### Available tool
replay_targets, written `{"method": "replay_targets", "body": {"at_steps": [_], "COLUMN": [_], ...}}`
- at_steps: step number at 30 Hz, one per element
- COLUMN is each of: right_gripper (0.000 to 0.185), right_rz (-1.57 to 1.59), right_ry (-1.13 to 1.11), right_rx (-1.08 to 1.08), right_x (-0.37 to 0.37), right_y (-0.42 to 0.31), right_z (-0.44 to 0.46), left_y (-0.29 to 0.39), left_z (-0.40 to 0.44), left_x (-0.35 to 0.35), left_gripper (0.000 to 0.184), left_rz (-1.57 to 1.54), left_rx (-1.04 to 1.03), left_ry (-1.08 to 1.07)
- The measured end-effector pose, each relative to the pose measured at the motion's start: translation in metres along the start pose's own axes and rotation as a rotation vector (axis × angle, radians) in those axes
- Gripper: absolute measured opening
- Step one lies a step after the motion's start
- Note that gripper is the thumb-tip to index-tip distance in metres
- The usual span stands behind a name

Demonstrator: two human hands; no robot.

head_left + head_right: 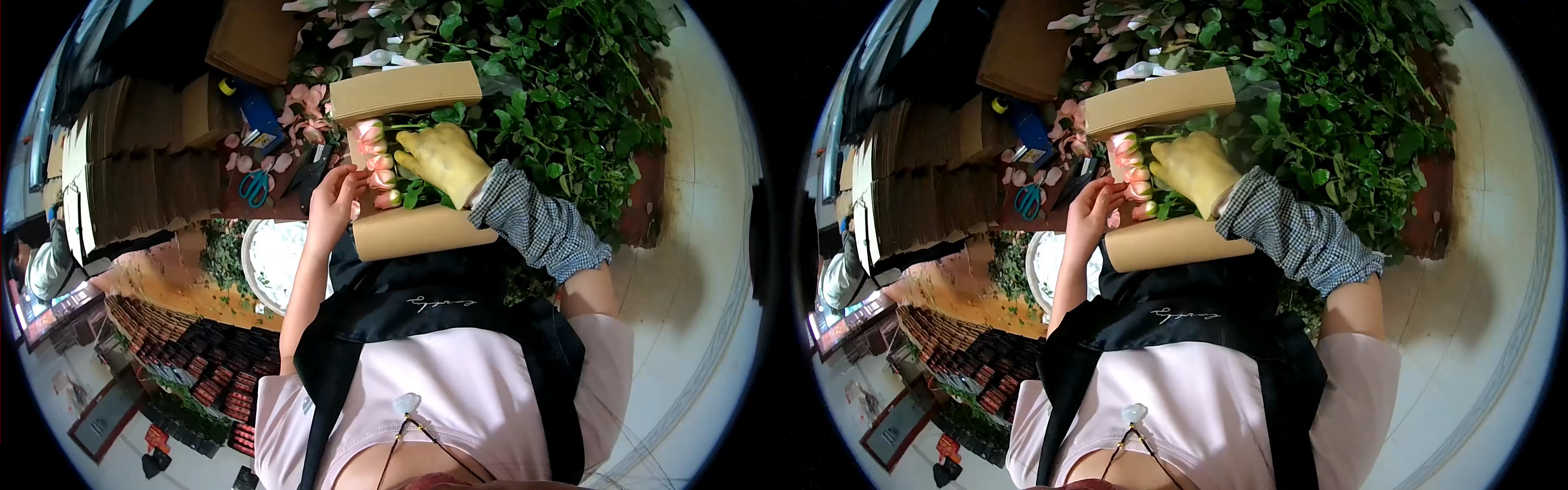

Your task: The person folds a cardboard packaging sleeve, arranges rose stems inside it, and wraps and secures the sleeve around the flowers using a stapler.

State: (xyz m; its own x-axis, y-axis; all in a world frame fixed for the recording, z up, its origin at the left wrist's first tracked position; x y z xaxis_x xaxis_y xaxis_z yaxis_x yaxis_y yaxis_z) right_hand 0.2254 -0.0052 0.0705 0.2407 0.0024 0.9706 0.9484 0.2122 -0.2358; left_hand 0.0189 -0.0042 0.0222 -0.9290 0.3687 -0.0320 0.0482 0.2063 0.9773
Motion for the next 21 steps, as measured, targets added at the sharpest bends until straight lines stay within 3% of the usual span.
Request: {"method": "replay_targets", "body": {"at_steps": [6,8,9,11,13,15,19,21], "right_gripper": [0.032,0.032,0.032,0.032,0.032,0.030,0.029,0.033], "right_rz": [-0.105,-0.102,-0.120,-0.144,-0.072,0.069,0.654,0.729], "right_ry": [-0.120,-0.120,-0.133,-0.148,-0.191,-0.201,-0.071,-0.112], "right_rx": [-0.116,-0.107,-0.105,-0.100,-0.101,-0.109,-0.112,-0.079], "right_x": [-0.002,-0.006,-0.006,-0.004,0.005,0.016,0.057,0.032], "right_y": [-0.006,-0.007,-0.007,-0.007,-0.006,-0.001,-0.004,0.009], "right_z": [0.008,0.010,0.011,0.010,0.010,0.005,0.010,0.016], "left_y": [-0.012,0.016,0.021,0.020,0.002,0.002,0.005,0.009], "left_z": [0.014,0.021,0.024,0.038,0.051,0.044,0.032,0.030], "left_x": [0.000,-0.007,-0.011,-0.021,-0.027,-0.028,-0.025,-0.024], "left_gripper": [0.033,0.042,0.050,0.046,0.048,0.051,0.045,0.042], "left_rz": [0.057,0.673,0.686,0.853,0.656,0.675,0.668,0.705], "left_rx": [-0.015,-0.230,-0.315,-0.422,-0.302,-0.364,-0.398,-0.407], "left_ry": [0.028,0.058,0.119,0.165,0.104,0.122,0.179,0.188]}}
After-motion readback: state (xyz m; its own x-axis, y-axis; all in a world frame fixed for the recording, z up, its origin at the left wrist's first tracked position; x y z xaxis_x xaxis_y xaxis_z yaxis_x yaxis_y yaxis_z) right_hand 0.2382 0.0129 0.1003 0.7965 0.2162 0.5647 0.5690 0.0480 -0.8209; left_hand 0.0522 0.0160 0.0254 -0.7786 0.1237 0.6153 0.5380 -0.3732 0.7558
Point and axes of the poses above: each hand's wrist, its own z-axis towards the middle knuckle, its own x-axis out of the back of the hand, y = z × x, the point moved 5 cm from there along z, towards the middle knuckle, and after that the axes turned 8 degrees about -x, right-handed, at the moved point
